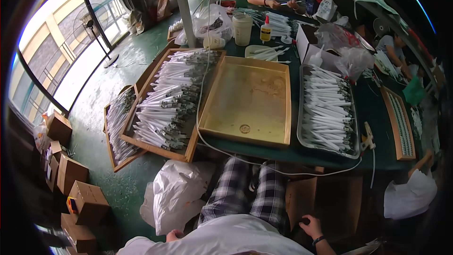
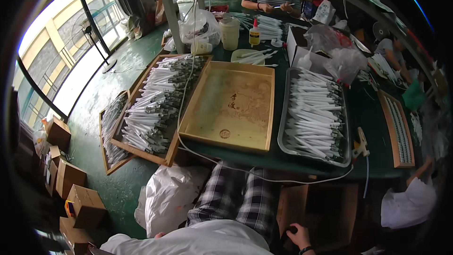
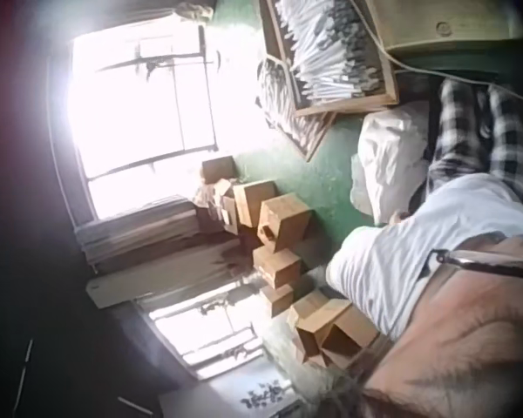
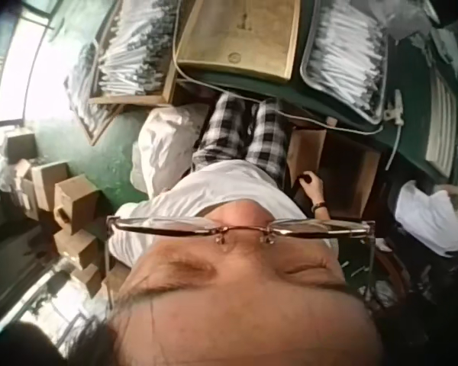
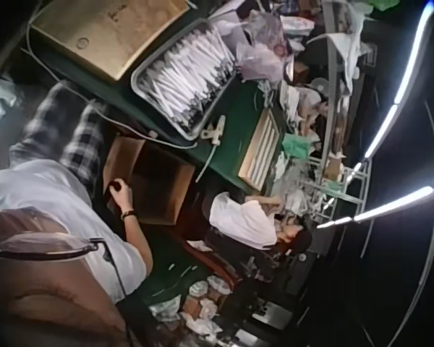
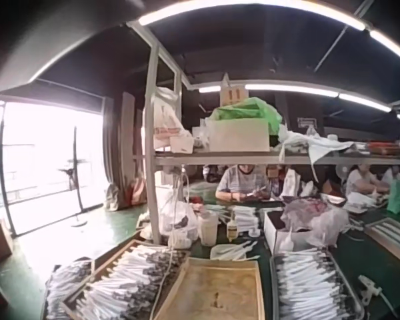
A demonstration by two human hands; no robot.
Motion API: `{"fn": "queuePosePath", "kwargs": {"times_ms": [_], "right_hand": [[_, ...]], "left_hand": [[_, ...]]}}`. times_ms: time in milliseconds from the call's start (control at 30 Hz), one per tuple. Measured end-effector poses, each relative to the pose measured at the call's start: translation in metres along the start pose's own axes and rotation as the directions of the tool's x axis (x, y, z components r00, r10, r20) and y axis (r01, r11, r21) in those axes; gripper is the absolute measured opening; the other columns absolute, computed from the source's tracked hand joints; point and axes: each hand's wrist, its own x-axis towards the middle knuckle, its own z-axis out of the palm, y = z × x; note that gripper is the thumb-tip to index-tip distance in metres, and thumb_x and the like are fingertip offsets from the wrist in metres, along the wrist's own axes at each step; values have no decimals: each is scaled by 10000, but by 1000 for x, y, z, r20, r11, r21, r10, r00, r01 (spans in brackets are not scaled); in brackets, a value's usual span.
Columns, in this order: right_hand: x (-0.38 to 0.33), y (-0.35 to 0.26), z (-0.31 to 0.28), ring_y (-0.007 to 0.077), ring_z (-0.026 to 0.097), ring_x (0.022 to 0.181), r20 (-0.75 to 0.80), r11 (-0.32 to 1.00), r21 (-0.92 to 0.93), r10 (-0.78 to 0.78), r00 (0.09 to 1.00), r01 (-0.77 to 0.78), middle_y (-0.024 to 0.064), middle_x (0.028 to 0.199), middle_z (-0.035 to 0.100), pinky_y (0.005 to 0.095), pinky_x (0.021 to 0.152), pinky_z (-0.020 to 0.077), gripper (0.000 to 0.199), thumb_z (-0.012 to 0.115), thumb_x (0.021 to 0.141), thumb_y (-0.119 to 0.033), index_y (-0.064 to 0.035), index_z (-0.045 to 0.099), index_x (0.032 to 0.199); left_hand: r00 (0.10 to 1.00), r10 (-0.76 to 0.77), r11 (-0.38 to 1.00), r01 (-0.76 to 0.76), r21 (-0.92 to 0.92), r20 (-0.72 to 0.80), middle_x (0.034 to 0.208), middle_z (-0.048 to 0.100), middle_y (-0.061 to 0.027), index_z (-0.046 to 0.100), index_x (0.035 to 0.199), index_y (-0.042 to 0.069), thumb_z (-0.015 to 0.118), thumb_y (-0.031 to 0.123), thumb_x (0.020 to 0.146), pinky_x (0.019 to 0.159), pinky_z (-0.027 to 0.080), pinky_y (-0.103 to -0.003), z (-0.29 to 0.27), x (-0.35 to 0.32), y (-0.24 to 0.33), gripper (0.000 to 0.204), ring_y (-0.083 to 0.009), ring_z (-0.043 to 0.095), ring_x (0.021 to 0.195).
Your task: Gluing electronic components into plastic housings using a hot glue gun at a factory workstation.
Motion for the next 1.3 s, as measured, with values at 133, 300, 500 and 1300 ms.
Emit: {"fn": "queuePosePath", "kwargs": {"times_ms": [133, 300, 500, 1300], "right_hand": [[-7, -10, -4, 315, 619, 814, -42, 998, 57, 19, 999, -16, 170, 823, 635, 368, 728, 491, 326, 716, 628, -253, -66, 621, 877], [-30, -1, -6, 306, 622, 826, -148, 980, 120, 174, 973, -157, 169, 827, 632, 358, 740, 488, 322, 706, 641, -223, -46, 617, 894], [-2, -3, -3, 315, 606, 859, -127, 989, 127, 97, 987, -81, 165, 881, 627, 355, 754, 478, 318, 681, 702, -204, -62, 584, 970], [134, -97, -186, 128, 406, 525, -809, 697, -191, -510, 291, 691, 77, 666, 480, 233, 477, 300, 121, 486, 817, -93, 16, 530, 787]], "left_hand": [[996, 86, 994, -88, 57, 31, 776, 645, -113, 657, 847, 93, 731, 331, 522, 744, 473, -316, 22, 58, -34, 410, -244, 622, 798], [941, 290, 920, -324, 221, 174, 820, 635, -149, 644, 841, 61, 713, 224, 529, 762, 476, -325, -17, 32, 163, 358, -288, 614, 822], [904, 286, 924, -348, 160, 317, 883, 637, -161, 612, 912, -29, 702, 179, 533, 776, 476, -329, -11, 116, 201, 442, -269, 616, 857], [880, 472, 753, -435, 494, 56, 698, 627, -152, 641, 794, -2, 676, 247, 572, 628, 492, -339, -3, 40, 274, 336, -264, 620, 668]]}}
